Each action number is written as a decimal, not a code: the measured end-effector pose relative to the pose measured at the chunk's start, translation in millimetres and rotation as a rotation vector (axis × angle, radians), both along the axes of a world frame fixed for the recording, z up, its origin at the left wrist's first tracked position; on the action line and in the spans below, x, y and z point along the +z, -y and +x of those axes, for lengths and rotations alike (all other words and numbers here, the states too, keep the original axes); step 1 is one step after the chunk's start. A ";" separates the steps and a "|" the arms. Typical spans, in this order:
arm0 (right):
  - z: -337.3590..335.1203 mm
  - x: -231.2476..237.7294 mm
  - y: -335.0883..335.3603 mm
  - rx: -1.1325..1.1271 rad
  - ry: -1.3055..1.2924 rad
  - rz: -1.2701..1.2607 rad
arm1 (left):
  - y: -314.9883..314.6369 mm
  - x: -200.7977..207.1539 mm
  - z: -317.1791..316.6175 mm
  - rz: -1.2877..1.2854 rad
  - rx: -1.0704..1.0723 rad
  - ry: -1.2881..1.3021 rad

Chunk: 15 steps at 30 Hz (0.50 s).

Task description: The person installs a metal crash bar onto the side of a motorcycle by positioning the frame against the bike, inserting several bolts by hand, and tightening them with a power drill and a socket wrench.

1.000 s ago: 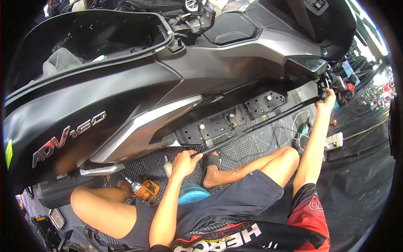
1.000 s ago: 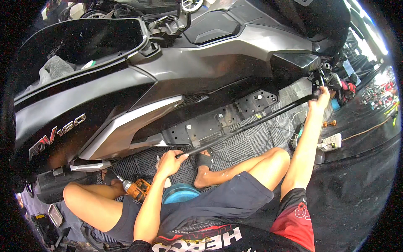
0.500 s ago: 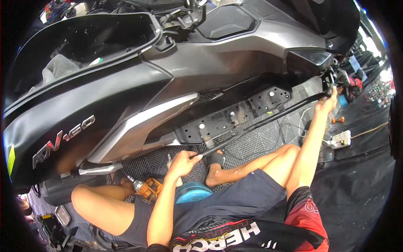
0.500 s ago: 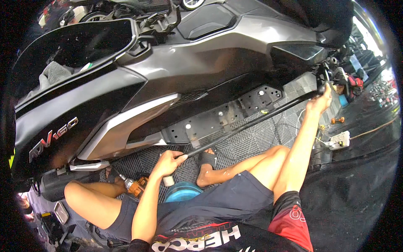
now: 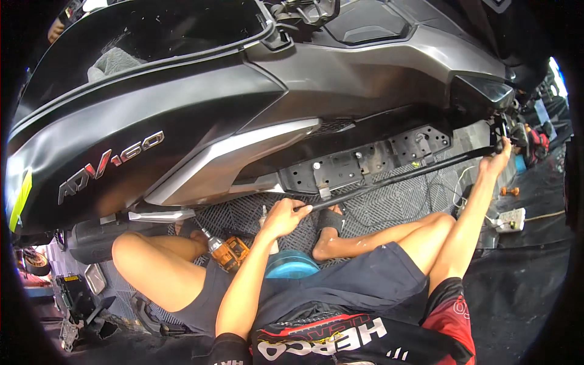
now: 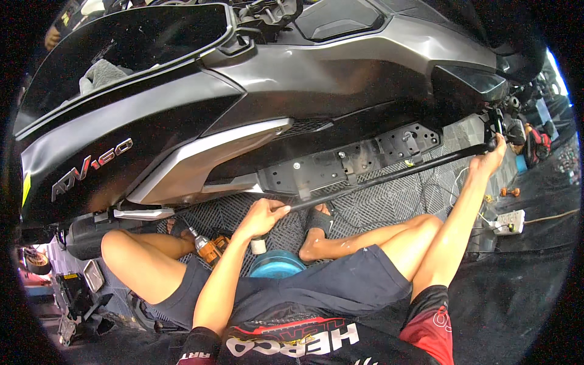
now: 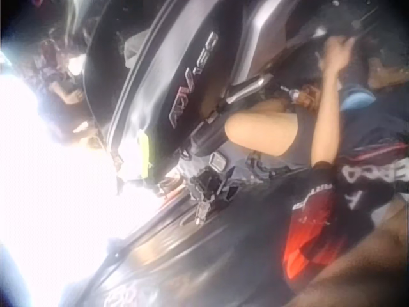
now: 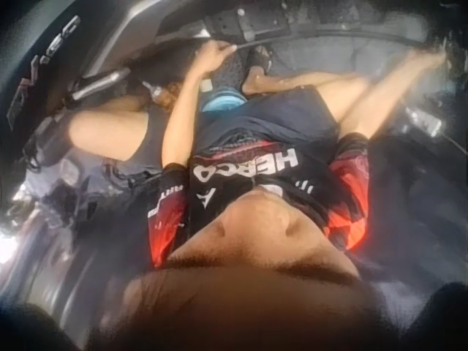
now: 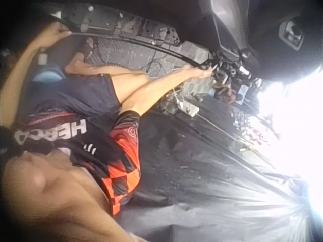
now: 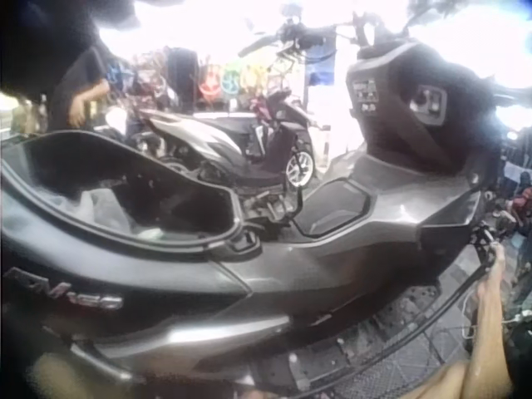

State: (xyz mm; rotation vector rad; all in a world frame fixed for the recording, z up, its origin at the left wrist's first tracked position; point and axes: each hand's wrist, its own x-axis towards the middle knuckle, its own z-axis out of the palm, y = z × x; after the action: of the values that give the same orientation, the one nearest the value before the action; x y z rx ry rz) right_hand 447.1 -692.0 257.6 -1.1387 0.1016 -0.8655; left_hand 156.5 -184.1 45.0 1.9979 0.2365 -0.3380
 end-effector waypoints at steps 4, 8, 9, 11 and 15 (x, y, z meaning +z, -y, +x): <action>4.0 2.9 -20.3 -0.123 0.045 -0.144 | -7.4 -13.9 -0.6 -0.017 0.038 -0.003; 11.4 6.5 -27.3 -0.149 0.044 -0.175 | -8.4 -16.6 1.7 -0.030 0.075 0.016; 16.4 8.4 -12.8 -0.161 0.008 -0.189 | -4.9 -17.4 4.9 -0.024 0.074 0.049; 18.5 9.9 -15.6 -0.146 -0.003 -0.234 | -0.5 -5.2 3.2 0.091 0.073 -0.040; 25.1 20.4 -30.6 -0.178 0.028 -0.367 | 0.7 13.6 -1.1 0.224 0.052 -0.075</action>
State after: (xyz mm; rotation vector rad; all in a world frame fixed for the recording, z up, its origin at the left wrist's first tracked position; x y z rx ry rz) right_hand 472.1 -661.4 278.0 -1.4754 0.0206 -1.0872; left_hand 155.3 -184.8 58.6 2.1971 0.3870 -0.3665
